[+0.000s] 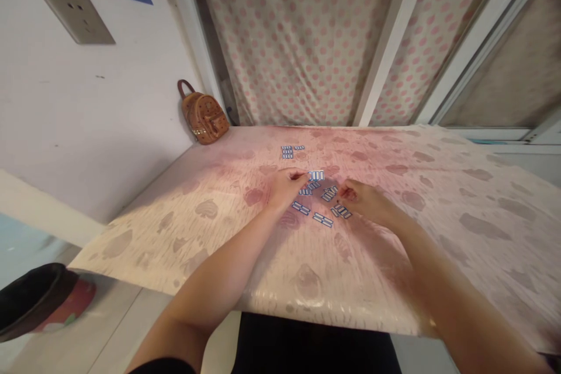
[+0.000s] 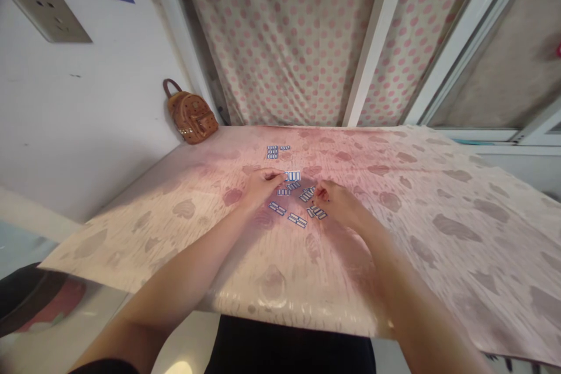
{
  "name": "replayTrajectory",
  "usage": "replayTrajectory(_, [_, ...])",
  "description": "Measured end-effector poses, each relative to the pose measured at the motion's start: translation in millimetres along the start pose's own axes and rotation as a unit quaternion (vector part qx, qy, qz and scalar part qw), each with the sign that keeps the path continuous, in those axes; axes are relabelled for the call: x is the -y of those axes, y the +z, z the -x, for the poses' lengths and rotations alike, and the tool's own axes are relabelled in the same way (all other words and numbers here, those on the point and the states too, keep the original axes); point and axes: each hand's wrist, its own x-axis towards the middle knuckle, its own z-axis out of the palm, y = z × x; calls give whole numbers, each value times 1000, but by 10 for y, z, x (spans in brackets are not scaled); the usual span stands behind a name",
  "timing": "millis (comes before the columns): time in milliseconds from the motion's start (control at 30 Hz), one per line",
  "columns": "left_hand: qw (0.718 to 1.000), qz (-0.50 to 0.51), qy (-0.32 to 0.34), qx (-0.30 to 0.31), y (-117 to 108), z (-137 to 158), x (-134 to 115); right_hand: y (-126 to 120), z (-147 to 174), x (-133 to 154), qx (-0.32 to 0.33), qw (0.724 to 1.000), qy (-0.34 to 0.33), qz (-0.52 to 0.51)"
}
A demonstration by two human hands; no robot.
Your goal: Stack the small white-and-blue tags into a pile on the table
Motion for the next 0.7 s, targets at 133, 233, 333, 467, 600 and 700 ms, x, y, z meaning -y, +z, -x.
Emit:
replayTrajectory(133, [1000, -3, 1, 9, -7, 11, -13, -16, 53, 29, 57, 997, -28, 32])
replayTrajectory(233, [1000, 4, -3, 8, -3, 7, -1, -14, 60, 56, 60, 996, -40, 60])
replayTrajectory(333, [1000, 11, -5, 4, 1, 0, 7, -51, 57, 87, 55, 996, -33, 68])
replayTrajectory(467, [1000, 17, -8, -2, 3, -3, -6, -101, 33, 47, 30, 999, -9, 41])
replayTrajectory(600, [1000, 18, -11, -4, 1, -5, -19, -88, -20, -74, -11, 1000, 17, -23])
replayTrajectory(700, [1000, 20, -13, -1, -2, -7, -24, -57, -55, -117, -34, 995, 35, -87])
